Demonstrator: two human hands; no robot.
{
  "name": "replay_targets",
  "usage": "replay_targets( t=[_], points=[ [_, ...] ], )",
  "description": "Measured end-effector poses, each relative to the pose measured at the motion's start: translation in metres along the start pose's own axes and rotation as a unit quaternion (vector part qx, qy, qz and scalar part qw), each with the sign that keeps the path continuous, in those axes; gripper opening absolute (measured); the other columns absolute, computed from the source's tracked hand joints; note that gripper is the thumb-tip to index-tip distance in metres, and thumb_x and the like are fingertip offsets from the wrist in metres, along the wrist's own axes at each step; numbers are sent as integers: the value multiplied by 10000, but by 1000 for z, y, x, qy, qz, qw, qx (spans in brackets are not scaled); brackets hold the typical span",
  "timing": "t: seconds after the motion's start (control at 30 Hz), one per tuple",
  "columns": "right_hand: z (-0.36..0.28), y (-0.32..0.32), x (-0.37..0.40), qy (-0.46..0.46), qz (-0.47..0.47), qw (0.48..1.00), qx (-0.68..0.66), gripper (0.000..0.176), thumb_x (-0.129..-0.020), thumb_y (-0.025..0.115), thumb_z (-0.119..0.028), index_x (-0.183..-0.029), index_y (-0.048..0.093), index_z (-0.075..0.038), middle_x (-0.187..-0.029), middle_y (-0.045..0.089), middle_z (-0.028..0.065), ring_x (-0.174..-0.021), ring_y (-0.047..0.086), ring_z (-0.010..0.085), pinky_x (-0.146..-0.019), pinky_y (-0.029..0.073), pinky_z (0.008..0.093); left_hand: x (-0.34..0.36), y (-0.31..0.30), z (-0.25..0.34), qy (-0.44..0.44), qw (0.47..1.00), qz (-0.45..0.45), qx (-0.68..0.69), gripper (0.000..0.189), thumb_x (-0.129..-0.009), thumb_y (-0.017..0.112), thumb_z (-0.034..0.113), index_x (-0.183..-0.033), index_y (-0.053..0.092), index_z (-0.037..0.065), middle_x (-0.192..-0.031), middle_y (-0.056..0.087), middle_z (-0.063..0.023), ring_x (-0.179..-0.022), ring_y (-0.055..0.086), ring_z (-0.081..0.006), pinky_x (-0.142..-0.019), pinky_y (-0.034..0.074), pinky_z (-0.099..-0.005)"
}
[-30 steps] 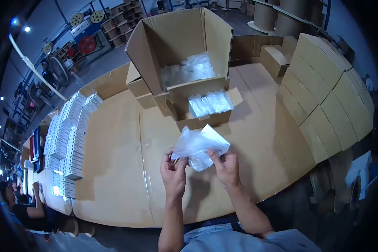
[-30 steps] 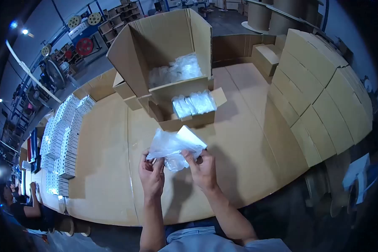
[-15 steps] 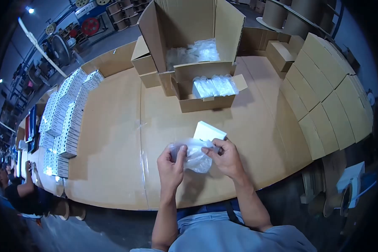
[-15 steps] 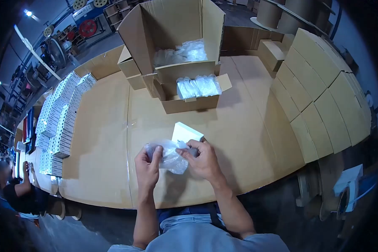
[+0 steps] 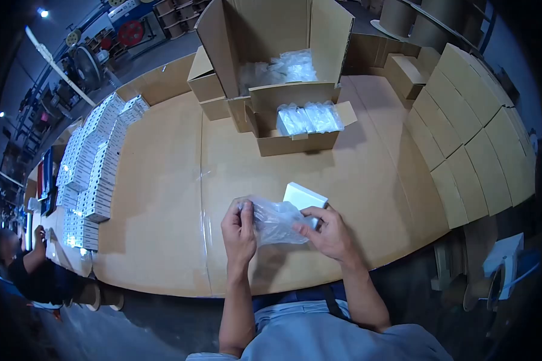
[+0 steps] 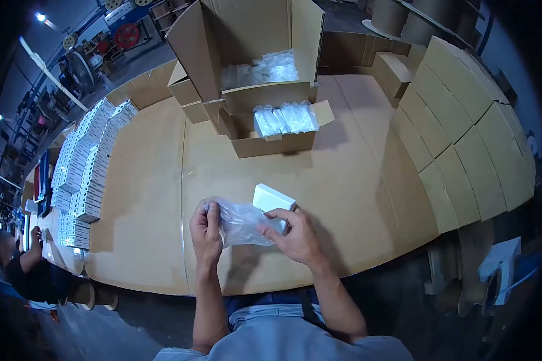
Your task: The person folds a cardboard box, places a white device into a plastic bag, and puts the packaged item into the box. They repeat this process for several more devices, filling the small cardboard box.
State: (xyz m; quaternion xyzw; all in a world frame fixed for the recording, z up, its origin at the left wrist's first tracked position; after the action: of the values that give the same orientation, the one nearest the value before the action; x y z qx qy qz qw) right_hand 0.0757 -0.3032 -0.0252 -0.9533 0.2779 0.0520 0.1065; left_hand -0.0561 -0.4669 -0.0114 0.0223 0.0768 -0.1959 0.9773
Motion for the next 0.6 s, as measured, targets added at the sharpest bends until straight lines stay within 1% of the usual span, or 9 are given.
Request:
replay_targets(
  t=[0.07,0.1,0.17,0.2,0.3,0.33,0.43,0.47,0.6],
  points=[
    [14,1,0,19,23,999,-22,266,-885,794,-267,-917,744,-7,-858,631,115,-686,557,148,-596,454,304,2,3,10,21,1000,-4,-4,234,-980,637,94,-1187,599,-7,-943,635,-31,-852,591,-112,-714,465,-251],
    [18,1,0,30,35,998,-34,263,-880,799,-266,-927,748,-11,-871,639,118,-696,569,156,-600,463,304,3,2,27,96,991,7,-92,307,-942,668,87,-1225,584,2,-1000,640,-50,-906,599,-143,-758,469,-265],
    [16,0,1,24,48,999,1,249,-878,799,-258,-928,751,-19,-883,643,121,-708,582,172,-602,474,306,7,3,61,238,935,26,-261,472,-867,732,71,-1300,552,20,-1114,649,-88,-1013,615,-205,-845,476,-294],
    [13,-1,1,20,55,998,20,242,-877,799,-255,-928,753,-23,-890,646,123,-714,588,180,-604,479,308,7,4,70,259,924,22,-280,522,-764,802,44,-1248,606,44,-1134,666,-113,-1066,631,-287,-861,499,-353],
    [5,-3,2,24,61,996,57,228,-880,794,-249,-926,757,-29,-897,645,133,-721,592,184,-608,484,314,4,16,78,310,890,-66,-329,467,-726,844,36,-1154,661,67,-1116,667,-101,-1065,630,-294,-874,509,-384],
    [5,-3,2,24,64,996,54,223,-880,792,-246,-927,758,-30,-896,645,135,-725,595,189,-611,485,318,2,20,84,306,893,-48,-325,386,-679,858,-7,-1015,682,66,-1025,680,-85,-1008,641,-282,-851,521,-400],
    [7,-4,4,29,72,996,51,213,-881,790,-237,-934,760,-33,-895,644,144,-739,605,207,-620,490,328,2,20,74,308,889,-74,-330,327,-682,830,-44,-942,658,54,-925,685,-66,-920,657,-254,-795,532,-373],
    [5,-5,4,33,70,995,56,212,-880,789,-235,-937,761,-33,-896,644,148,-746,609,214,-624,492,332,3,21,73,308,891,-63,-327,314,-670,813,-74,-904,642,47,-866,680,-59,-846,659,-236,-750,536,-354],
    [7,-7,6,37,66,995,59,205,-878,788,-225,-944,761,-33,-896,642,153,-767,620,237,-642,498,344,5,20,63,251,910,-104,-314,290,-690,784,-82,-908,643,48,-878,678,-67,-858,667,-243,-748,537,-353]
  ],
)
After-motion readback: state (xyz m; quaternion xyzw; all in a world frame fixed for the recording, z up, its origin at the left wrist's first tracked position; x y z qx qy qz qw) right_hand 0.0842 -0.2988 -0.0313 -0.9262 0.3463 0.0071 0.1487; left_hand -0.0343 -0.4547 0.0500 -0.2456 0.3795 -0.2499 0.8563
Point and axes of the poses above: each hand's wrist, its own x-axis away from the middle knuckle, its own y-axis out of the palm, z = x × y, the point moved 7 cm from there along -x, towards the middle knuckle
